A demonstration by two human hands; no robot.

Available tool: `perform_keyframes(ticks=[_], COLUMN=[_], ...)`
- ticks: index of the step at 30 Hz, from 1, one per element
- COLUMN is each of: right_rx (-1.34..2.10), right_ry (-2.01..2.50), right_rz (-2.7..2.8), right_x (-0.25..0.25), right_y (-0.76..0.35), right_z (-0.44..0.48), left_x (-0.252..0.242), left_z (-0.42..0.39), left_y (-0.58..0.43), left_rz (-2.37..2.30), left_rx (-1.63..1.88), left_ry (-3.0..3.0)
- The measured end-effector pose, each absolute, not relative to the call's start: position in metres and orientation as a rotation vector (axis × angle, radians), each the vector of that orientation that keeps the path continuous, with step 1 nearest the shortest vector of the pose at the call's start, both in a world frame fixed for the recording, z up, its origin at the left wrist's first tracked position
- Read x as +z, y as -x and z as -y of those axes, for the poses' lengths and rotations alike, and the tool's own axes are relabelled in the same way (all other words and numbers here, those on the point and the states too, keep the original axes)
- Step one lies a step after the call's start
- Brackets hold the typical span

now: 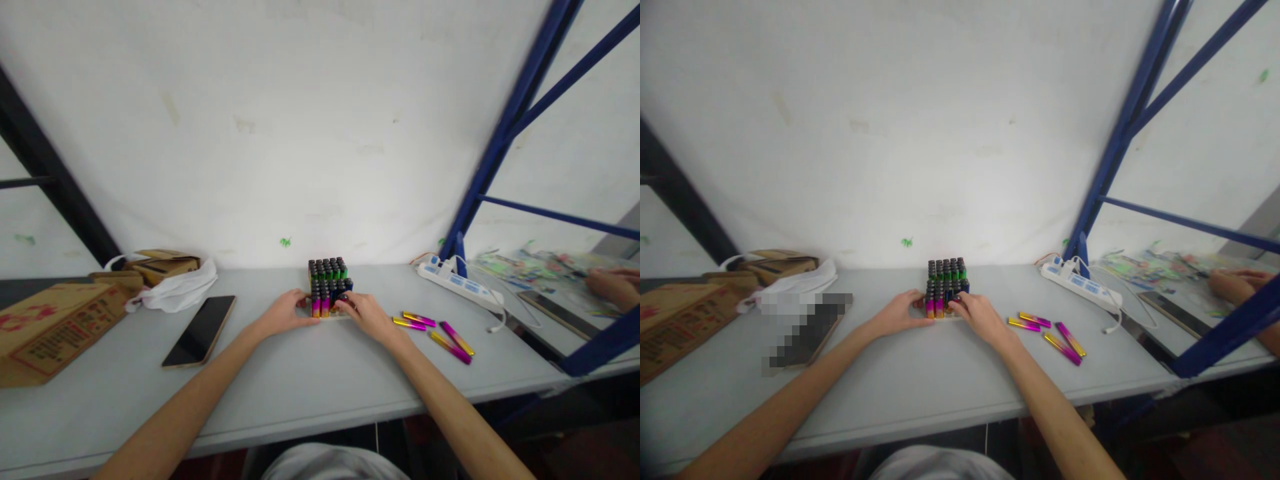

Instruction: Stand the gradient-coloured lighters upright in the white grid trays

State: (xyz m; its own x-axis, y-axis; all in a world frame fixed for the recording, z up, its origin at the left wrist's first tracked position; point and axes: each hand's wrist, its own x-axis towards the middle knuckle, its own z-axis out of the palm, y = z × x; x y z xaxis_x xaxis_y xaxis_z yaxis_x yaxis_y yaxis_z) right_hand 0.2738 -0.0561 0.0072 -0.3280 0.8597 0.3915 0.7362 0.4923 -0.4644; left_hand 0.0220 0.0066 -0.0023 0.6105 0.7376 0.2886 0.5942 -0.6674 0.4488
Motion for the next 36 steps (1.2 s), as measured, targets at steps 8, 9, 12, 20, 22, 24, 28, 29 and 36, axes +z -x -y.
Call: perform_keyframes(ticks=[8, 9, 12, 20, 22, 24, 28, 29, 36], right_rx=[-0.051, -0.073, -0.05, 0.226, 0.283, 0.296, 0.286, 0.282, 0.286], right_ry=[1.637, 1.655, 1.626, 1.509, 1.599, 1.728, 1.817, 1.812, 1.754], right_rz=[2.259, 2.26, 2.265, 2.081, 2.069, 2.038, 2.093, 2.102, 2.011], right_x=[0.015, 0.015, 0.015, 0.028, 0.031, 0.032, 0.028, 0.026, 0.016], right_y=[-0.257, -0.256, -0.259, -0.352, -0.392, -0.427, -0.461, -0.462, -0.452], right_z=[0.06, 0.061, 0.06, 0.064, 0.074, 0.088, 0.108, 0.11, 0.106], left_x=[-0.003, -0.003, -0.002, 0.0, -0.001, -0.003, -0.003, -0.003, -0.006], left_z=[-0.007, -0.007, -0.007, -0.007, -0.009, -0.01, -0.011, -0.011, -0.013], left_y=[-0.022, -0.022, -0.022, -0.021, -0.021, -0.02, -0.02, -0.02, -0.019], left_rz=[-1.099, -1.105, -1.112, -1.08, -1.082, -1.087, -1.09, -1.084, -1.067], left_rx=[0.656, 0.658, 0.671, 0.668, 0.659, 0.652, 0.65, 0.648, 0.659], left_ry=[-2.52, -2.522, -2.528, -2.511, -2.529, -2.544, -2.539, -2.536, -2.546])
